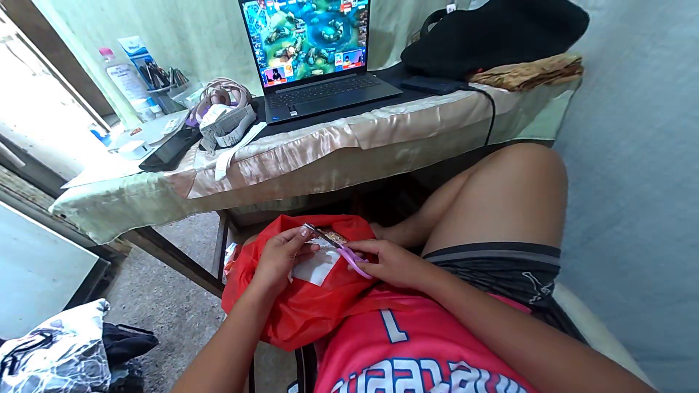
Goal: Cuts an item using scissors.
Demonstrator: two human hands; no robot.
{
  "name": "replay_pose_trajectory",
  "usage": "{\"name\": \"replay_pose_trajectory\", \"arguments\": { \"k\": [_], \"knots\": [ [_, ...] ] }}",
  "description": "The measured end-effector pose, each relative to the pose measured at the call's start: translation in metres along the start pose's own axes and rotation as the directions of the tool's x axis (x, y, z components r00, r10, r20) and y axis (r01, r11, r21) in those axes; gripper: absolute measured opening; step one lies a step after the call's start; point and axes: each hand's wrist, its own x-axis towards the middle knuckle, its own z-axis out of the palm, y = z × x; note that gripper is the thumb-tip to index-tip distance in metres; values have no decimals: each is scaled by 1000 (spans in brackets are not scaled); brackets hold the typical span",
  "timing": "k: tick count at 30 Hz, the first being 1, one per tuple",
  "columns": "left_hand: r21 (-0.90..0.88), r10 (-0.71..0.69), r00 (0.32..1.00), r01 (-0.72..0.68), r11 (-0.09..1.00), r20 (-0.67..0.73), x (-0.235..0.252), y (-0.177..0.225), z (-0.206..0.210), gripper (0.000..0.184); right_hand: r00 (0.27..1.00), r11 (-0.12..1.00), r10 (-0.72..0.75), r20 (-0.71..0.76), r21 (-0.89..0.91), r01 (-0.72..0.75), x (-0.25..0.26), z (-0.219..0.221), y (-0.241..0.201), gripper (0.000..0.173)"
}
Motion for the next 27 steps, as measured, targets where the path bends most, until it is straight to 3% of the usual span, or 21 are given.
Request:
{"name": "replay_pose_trajectory", "arguments": {
  "k": [27],
  "knots": [
    [10,5,1000,-5,1000,6,1,-1,0,28,1000,1000,14,-9,-9,-14,-1,0,0,38]
  ]
}}
